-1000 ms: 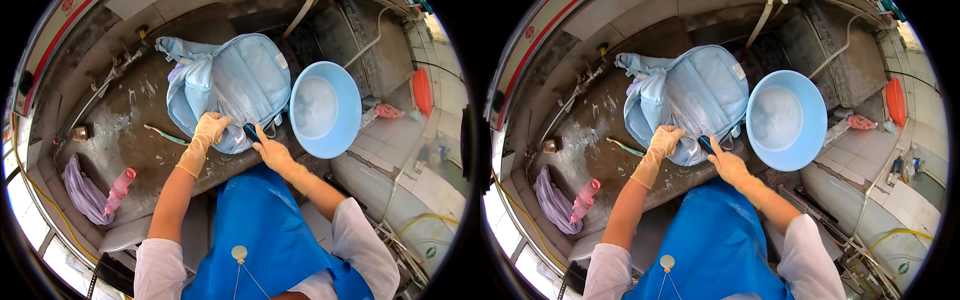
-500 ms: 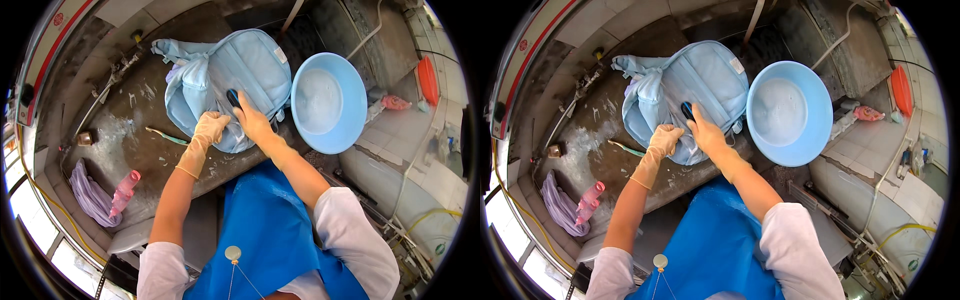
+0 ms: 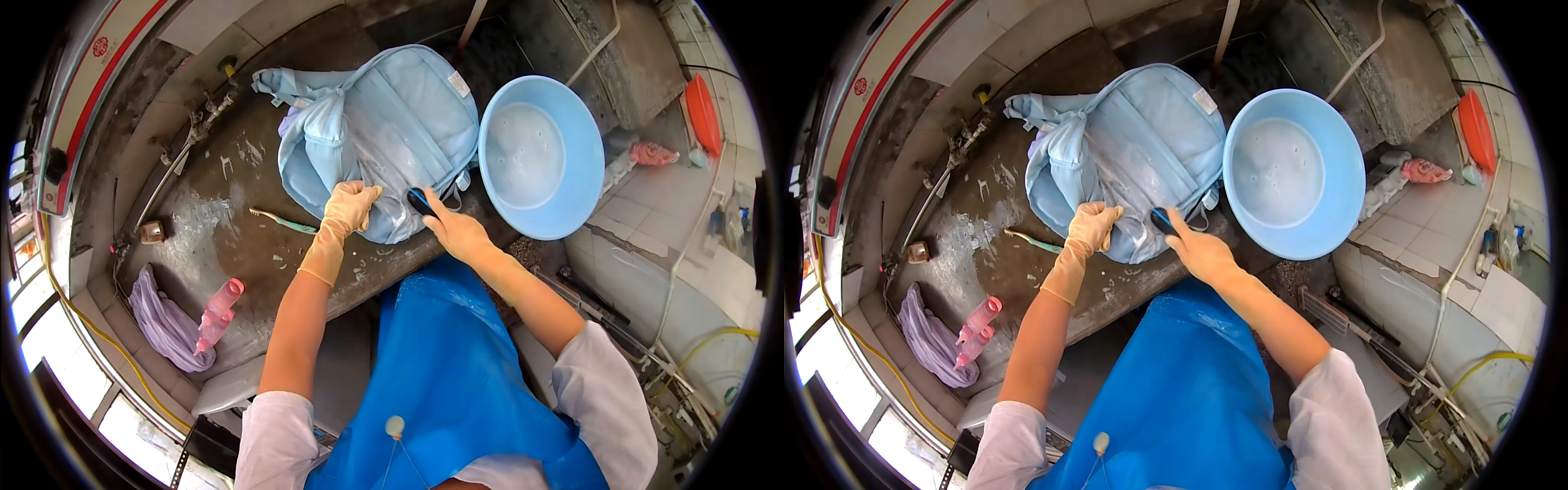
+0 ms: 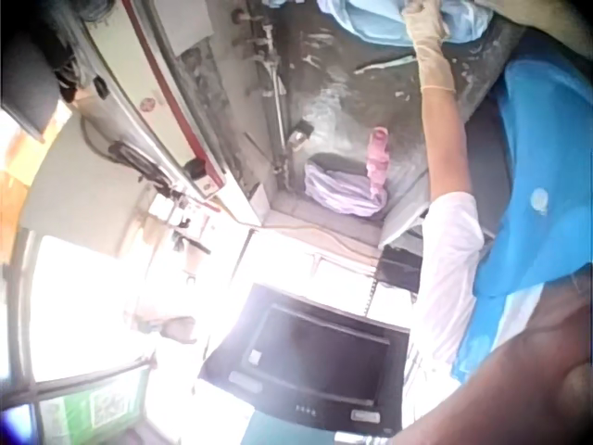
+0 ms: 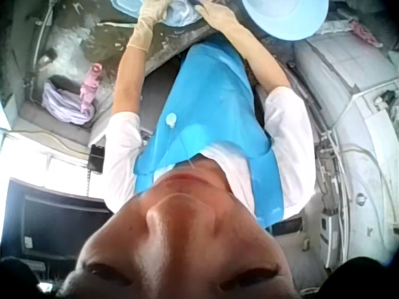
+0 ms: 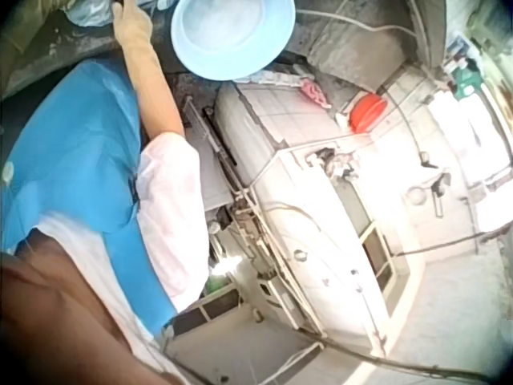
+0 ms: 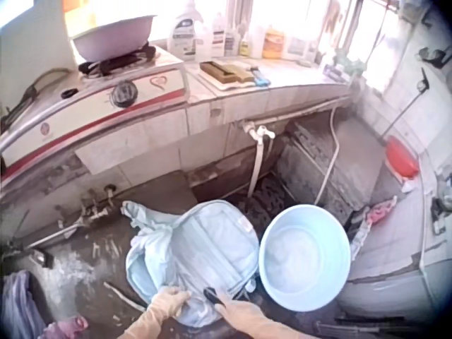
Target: The person cleans a backpack by hand using a brush and a toothbrush, scrubbing the interior and exterior surfaces after dipping the tools into a basin of soapy water.
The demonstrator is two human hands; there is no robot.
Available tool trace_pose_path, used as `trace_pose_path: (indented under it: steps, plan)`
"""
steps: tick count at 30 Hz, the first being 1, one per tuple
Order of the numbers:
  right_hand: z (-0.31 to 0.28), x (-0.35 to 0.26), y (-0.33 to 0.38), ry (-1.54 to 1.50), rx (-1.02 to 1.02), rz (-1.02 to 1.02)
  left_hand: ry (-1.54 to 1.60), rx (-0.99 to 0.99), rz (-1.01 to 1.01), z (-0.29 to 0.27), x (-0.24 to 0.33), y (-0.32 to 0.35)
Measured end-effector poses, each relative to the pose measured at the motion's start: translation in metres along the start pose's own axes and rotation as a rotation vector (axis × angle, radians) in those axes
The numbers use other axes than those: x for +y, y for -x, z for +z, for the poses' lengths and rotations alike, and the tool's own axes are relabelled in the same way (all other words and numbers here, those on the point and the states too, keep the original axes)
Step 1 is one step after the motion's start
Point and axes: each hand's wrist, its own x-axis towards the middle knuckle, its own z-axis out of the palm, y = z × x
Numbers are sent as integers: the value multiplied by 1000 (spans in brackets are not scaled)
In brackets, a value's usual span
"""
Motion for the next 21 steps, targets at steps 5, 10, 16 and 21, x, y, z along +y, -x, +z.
trace_pose_path:
  steps: [5,10,16,21]
  plan:
    - [-39,-53,-113,-8,206,-100,-26,16,32,15,10,-2]
    - [-33,-48,-50,-187,-93,-63,114,172,68,17,-7,20]
    - [-96,35,40,-434,60,237,-256,439,-76,56,11,68]
    - [-68,167,-8,-178,562,277,-293,356,-119,64,33,56]
